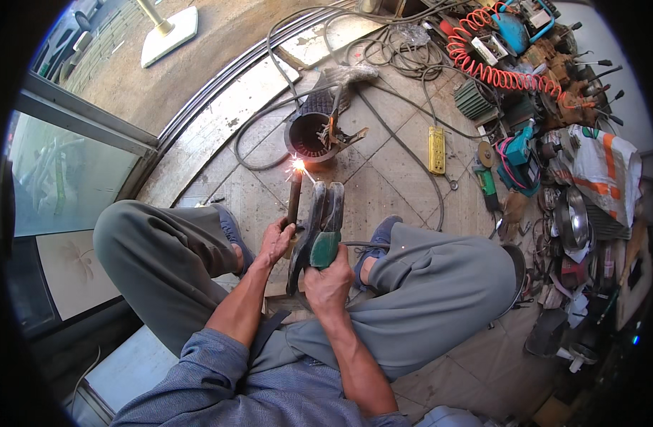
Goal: The person sits on the floor and uses a welding torch to weld a metal object held in a clamp. Sparks fly as the person repeatedly applies the welding rod to the metal piece.
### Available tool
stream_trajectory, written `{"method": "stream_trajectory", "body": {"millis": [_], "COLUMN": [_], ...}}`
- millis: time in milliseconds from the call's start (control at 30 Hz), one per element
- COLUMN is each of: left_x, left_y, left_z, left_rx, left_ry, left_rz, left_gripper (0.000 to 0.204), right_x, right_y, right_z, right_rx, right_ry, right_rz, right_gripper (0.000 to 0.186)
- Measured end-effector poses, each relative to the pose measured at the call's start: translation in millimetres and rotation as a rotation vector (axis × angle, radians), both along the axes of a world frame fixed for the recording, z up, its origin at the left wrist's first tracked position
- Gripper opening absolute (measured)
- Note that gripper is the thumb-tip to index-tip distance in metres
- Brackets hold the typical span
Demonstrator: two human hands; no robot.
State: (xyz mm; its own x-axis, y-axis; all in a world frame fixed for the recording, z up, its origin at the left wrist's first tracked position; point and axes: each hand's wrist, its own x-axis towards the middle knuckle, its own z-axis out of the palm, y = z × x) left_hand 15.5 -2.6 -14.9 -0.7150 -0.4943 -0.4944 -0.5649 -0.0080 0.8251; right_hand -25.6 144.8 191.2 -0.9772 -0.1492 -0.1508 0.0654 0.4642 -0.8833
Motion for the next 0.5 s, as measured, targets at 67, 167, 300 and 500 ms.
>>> {"method": "stream_trajectory", "body": {"millis": [67,167,300,500], "left_x": [0.5,1.1,-1.6,-2.6], "left_y": [-0.3,-0.9,0.2,0.5], "left_z": [-0.6,-1.4,7.5,13.4], "left_rx": [-0.027,-0.032,-0.022,-0.047], "left_ry": [-0.004,-0.014,-0.027,-0.038], "left_rz": [-0.008,-0.007,-0.007,-0.017], "left_gripper": [0.033,0.033,0.033,0.033], "right_x": [-0.3,0.3,-0.3,-1.3], "right_y": [-0.5,0.0,-0.6,-2.2], "right_z": [1.4,-0.7,1.8,3.0], "right_rx": [-0.004,-0.016,-0.047,-0.013], "right_ry": [-0.016,-0.015,-0.010,-0.011], "right_rz": [0.003,0.010,0.012,0.000], "right_gripper": [0.025,0.024,0.022,0.022]}}
